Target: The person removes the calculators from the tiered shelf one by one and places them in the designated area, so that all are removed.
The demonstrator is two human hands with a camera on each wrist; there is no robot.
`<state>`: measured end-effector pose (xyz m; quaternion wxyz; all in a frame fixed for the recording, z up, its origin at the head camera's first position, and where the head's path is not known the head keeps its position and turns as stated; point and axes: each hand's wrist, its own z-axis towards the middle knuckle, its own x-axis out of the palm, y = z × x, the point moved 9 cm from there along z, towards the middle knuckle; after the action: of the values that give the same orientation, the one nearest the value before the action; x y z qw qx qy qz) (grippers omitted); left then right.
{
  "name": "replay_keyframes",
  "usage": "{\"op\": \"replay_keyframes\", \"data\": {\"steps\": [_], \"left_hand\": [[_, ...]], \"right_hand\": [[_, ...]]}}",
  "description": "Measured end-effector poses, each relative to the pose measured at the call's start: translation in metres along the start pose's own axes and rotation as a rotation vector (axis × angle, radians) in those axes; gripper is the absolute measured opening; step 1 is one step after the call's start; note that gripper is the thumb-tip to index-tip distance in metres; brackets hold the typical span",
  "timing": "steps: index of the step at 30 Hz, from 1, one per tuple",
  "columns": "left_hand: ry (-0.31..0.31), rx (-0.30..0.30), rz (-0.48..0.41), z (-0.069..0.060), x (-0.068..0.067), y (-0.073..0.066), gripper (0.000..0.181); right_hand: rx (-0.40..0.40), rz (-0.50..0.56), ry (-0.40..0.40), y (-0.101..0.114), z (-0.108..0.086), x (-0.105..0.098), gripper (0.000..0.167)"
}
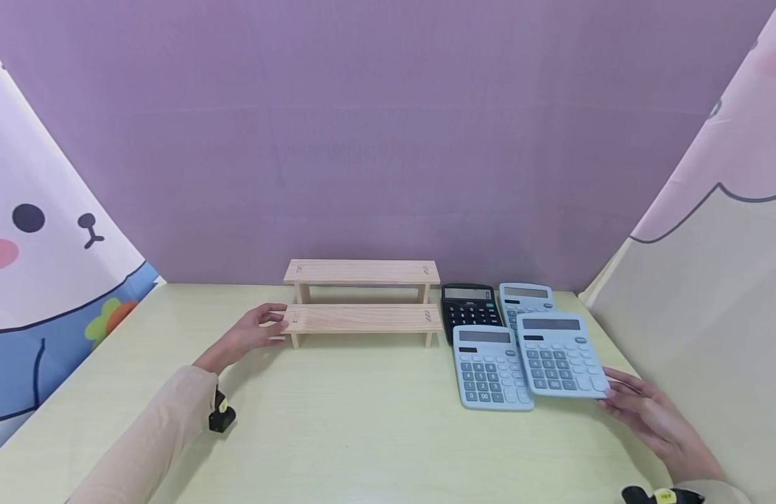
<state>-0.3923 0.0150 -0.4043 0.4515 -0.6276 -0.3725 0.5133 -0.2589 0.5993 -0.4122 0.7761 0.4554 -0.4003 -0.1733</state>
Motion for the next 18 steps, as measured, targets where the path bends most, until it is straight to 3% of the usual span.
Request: {"op": "replay_keyframes", "data": {"steps": [18], "left_hand": [[0.004,-0.013,-0.006,0.001,0.001,0.002,0.048]], "right_hand": [[0.073,0.041,-0.027,-0.007,-0.010,-0.020,0.058]]}}
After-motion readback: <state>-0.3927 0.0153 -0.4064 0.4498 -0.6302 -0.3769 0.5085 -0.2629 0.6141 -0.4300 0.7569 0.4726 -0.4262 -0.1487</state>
